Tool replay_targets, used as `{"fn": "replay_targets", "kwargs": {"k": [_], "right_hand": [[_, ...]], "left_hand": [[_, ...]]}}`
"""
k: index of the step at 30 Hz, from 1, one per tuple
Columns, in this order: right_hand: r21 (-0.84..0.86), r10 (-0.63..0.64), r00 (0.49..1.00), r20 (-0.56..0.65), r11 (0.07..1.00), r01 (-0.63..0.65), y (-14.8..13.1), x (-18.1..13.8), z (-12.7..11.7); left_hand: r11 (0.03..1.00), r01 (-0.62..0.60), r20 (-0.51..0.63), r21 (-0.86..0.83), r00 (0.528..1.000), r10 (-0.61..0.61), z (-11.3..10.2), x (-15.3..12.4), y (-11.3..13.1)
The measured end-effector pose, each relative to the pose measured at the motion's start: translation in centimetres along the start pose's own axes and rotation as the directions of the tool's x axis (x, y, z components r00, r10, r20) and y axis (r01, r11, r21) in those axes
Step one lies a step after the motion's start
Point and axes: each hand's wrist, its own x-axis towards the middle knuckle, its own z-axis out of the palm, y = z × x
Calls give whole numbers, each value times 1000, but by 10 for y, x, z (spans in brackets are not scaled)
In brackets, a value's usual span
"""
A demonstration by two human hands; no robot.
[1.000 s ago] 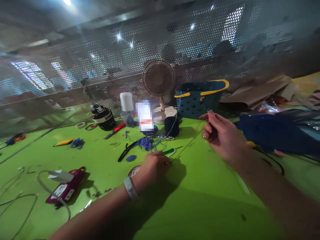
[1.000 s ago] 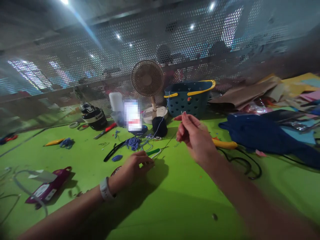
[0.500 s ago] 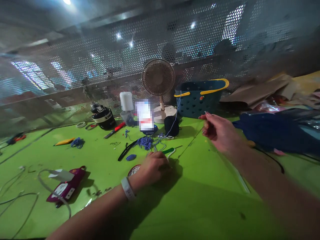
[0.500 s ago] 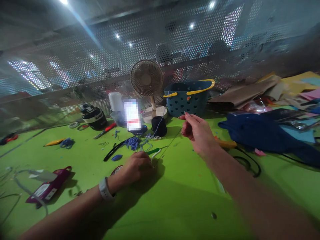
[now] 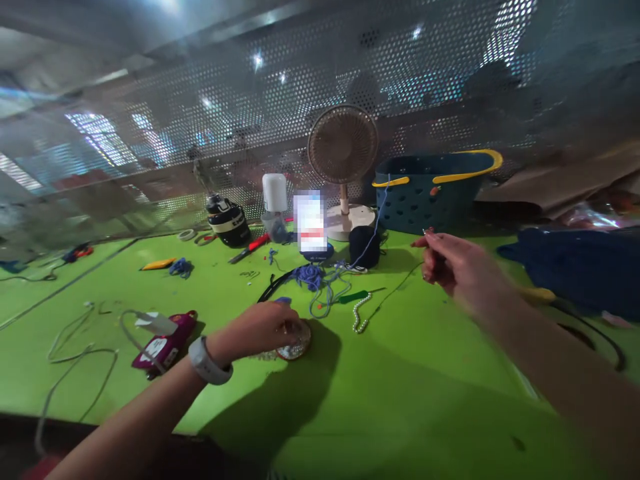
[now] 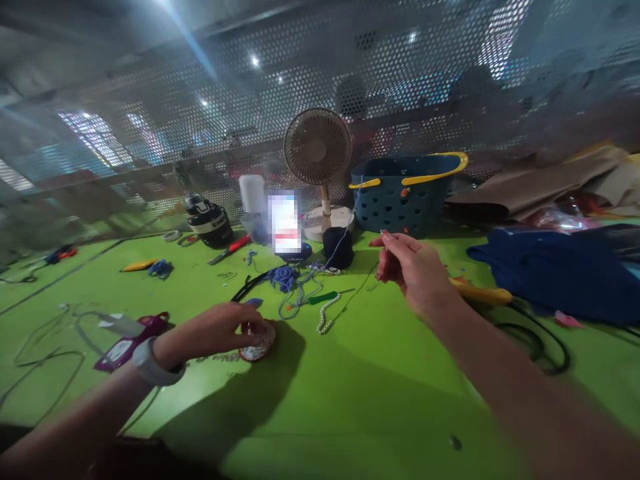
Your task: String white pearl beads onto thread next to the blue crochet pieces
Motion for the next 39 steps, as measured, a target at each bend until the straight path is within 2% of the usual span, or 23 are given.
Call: {"fn": "replay_targets", "kwargs": {"k": [5, 10, 17, 19, 21, 23, 25, 28, 31, 34, 36, 39], "right_hand": [[-17, 19, 998, 59, 1000, -18, 9, -2, 5], [-40, 18, 996, 88, 999, -14, 13, -3, 6], [-45, 19, 988, 153, 999, -12, 23, 2, 2], [-39, 15, 986, 164, 999, -9, 25, 3, 2], [-34, 12, 984, 175, 999, -6, 28, 3, 2], [-37, 12, 983, 186, 999, -6, 29, 2, 2], [-49, 17, 979, 201, 999, -7, 30, 1, 3], [-76, 34, 972, 233, 997, -16, 30, -4, 5], [-105, 53, 963, 264, 994, -26, 30, -8, 8], [-133, 70, 951, 302, 991, -31, 31, -13, 11], [-148, 82, 944, 320, 988, -36, 32, -16, 13], [-168, 101, 937, 336, 985, -46, 32, -23, 18]], "left_hand": [[999, 5, 25, -40, 1000, -4, 1, 2, 7], [994, -43, 22, -102, 999, 46, 6, 5, 0], [988, -39, -59, -151, 998, 31, 12, 4, -10], [978, -29, -77, -208, 997, 13, 13, 4, -12], [933, -5, -85, -361, 996, -27, 12, 5, -13], [794, 19, -56, -607, 996, -66, 12, 7, -13], [573, 41, -13, -819, 996, -90, 13, 11, -11], [254, 64, 27, -965, 989, -147, 16, 21, -4], [-9, 76, 77, -997, 979, -191, 19, 32, 8], [-219, 92, 139, -971, 968, -207, 21, 41, 22], [-319, 75, 155, -945, 960, -232, 22, 44, 31], [-408, 21, 137, -913, 957, -256, 25, 48, 40]]}}
